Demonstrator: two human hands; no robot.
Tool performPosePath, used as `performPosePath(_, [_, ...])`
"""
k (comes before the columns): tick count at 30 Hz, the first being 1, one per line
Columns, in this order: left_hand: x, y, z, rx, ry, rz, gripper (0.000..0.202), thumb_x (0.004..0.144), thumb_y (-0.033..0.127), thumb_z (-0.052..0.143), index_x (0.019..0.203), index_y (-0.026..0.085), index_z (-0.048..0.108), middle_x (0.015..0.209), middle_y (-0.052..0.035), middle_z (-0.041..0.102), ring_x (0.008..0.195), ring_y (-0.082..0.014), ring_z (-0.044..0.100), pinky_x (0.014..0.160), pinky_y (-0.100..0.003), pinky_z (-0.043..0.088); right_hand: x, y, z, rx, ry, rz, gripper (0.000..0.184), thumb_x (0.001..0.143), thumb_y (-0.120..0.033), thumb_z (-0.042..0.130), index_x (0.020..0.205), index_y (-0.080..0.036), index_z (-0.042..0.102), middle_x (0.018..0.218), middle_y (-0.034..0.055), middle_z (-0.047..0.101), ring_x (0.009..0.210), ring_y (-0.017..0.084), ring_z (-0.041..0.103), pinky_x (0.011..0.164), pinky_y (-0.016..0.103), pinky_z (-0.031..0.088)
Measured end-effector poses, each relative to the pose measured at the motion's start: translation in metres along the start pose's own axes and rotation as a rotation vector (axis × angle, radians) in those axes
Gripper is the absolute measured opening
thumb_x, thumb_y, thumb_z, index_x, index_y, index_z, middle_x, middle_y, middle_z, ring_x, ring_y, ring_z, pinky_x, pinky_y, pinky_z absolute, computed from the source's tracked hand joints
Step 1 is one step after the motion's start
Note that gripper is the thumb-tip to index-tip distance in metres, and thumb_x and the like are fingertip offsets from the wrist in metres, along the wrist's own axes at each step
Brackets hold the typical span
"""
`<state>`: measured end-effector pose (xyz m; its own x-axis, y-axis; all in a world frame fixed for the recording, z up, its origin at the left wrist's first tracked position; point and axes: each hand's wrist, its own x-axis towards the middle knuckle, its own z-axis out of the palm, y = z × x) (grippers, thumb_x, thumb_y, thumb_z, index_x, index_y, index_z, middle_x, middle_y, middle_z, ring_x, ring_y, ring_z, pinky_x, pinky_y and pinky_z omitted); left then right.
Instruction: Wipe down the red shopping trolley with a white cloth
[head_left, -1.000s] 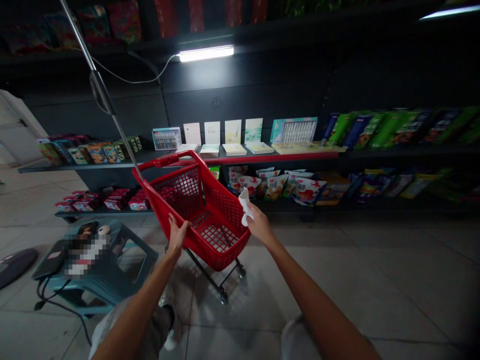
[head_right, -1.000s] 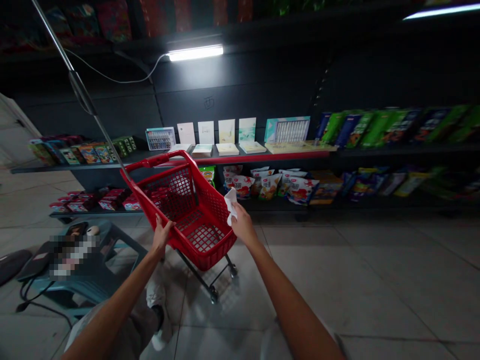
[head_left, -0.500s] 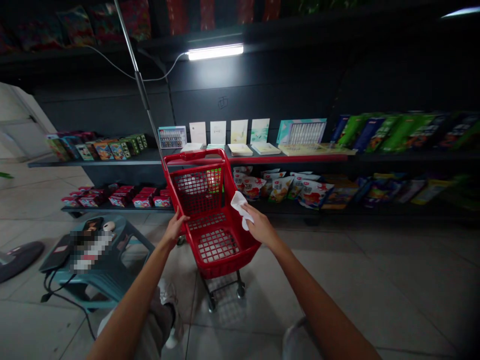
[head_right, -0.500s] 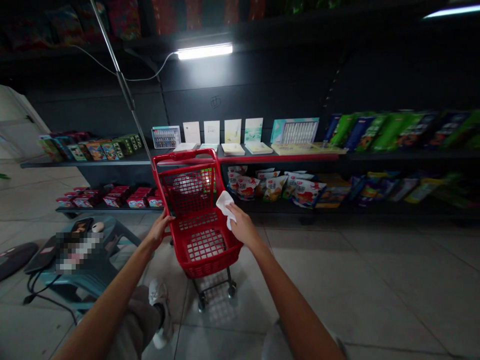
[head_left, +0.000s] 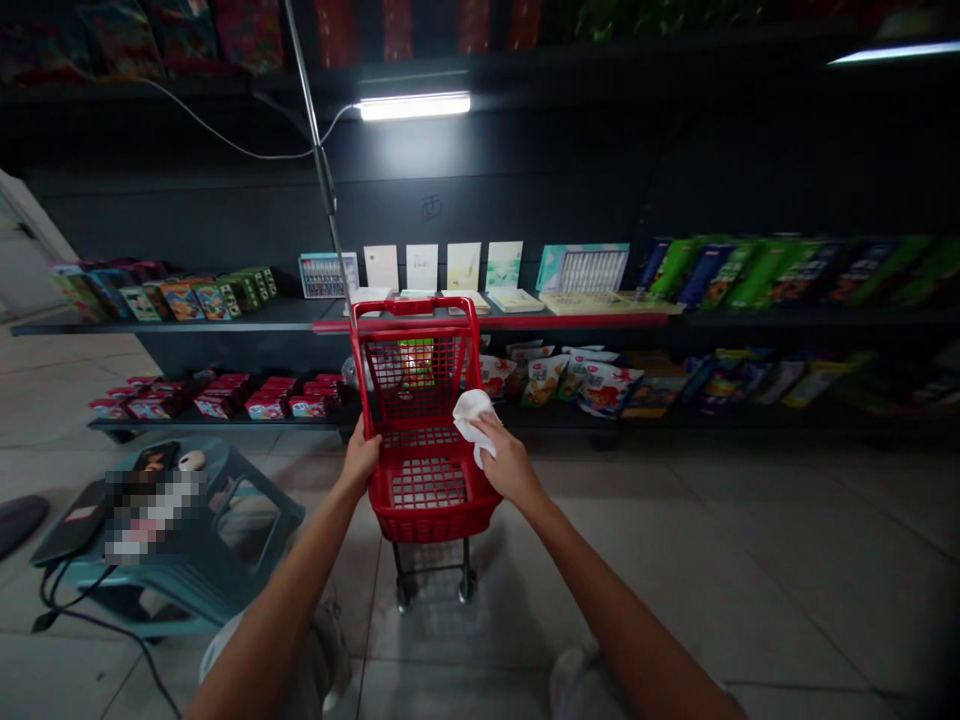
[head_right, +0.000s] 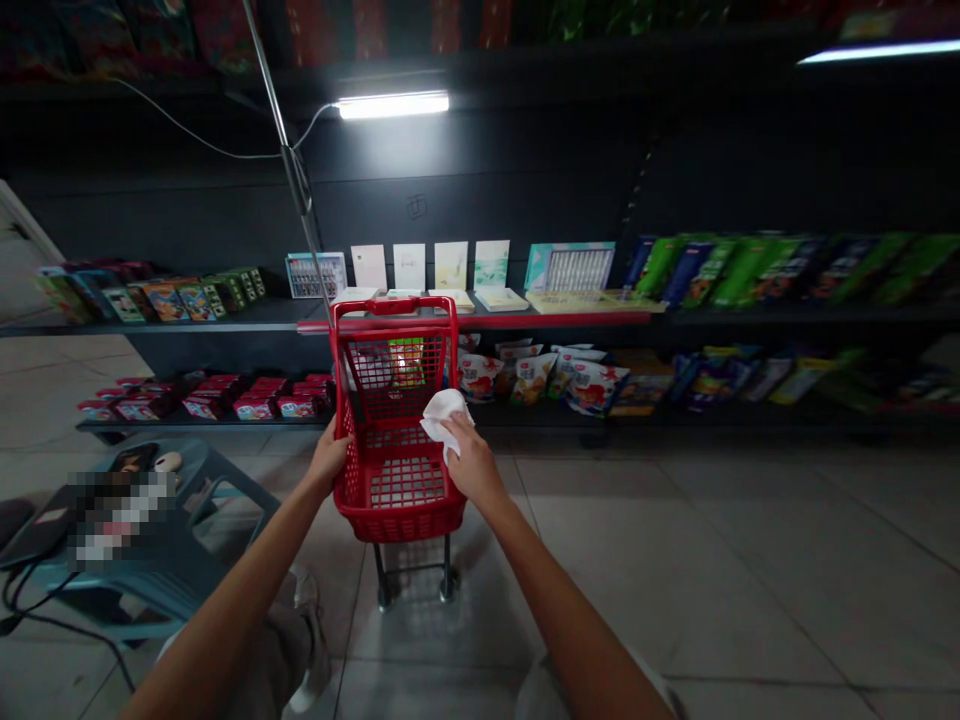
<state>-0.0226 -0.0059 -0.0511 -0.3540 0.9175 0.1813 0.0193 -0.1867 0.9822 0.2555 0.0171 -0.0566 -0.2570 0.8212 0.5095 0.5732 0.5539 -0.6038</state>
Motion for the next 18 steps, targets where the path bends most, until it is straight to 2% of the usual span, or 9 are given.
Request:
performPosePath(5, [0.009,0.005,0.006,0.026,0.054,-0.049,0.067,0.069,0.01,0.061,0.136,0.017,0.065,0.115,-0.0054,0.076,0.101,-0.0206,0.072,0.097,-0.035,0.057,0.002,0.0,-0.003,0.089,0.005,0.035,0.057,0.084,-0.016,0.052,0.141,-0.016,0.063,0.156,0.0111,0.05,0.15,0.026,0.04,0.128,0.045,0.028])
performPosePath(7, [0.014,0.007,0.005,0.033,0.045,-0.046,0.066,0.07,0.012,0.063,0.136,0.017,0.065,0.116,-0.0056,0.076,0.099,-0.0201,0.072,0.094,-0.033,0.058,0.002,0.003,-0.001,0.145,-0.002,0.073,0.061,0.086,-0.02,0.05,0.147,-0.017,0.057,0.161,0.0093,0.044,0.153,0.025,0.035,0.129,0.046,0.025])
performPosePath(10, [0.021,0.006,0.002,0.058,0.023,0.004,0.067,0.071,0.014,0.064,0.138,0.019,0.065,0.116,-0.0035,0.077,0.101,-0.0188,0.072,0.097,-0.031,0.056,0.0,0.009,0.004,0.176,-0.022,0.094,0.068,0.088,-0.018,0.043,0.156,-0.017,0.046,0.166,0.008,0.035,0.156,0.024,0.028,0.13,0.046,0.021])
performPosePath(14, [0.026,0.003,-0.002,0.109,0.023,0.017,0.066,0.071,0.013,0.063,0.137,0.018,0.066,0.112,-0.0027,0.078,0.102,-0.0189,0.072,0.099,-0.03,0.054,-0.005,0.016,0.011,0.088,-0.011,0.012,0.071,0.088,-0.014,0.039,0.16,-0.015,0.039,0.168,0.0092,0.03,0.157,0.023,0.025,0.131,0.047,0.019])
performPosePath(18, [0.025,0.002,-0.006,0.156,-0.023,0.01,0.071,0.07,0.01,0.057,0.14,0.017,0.064,0.114,-0.0025,0.078,0.098,-0.0187,0.073,0.094,-0.029,0.056,0.004,0.028,0.017,-0.02,-0.03,-0.019,0.069,0.087,-0.012,0.04,0.156,-0.014,0.045,0.166,0.0099,0.034,0.157,0.024,0.026,0.13,0.047,0.022])
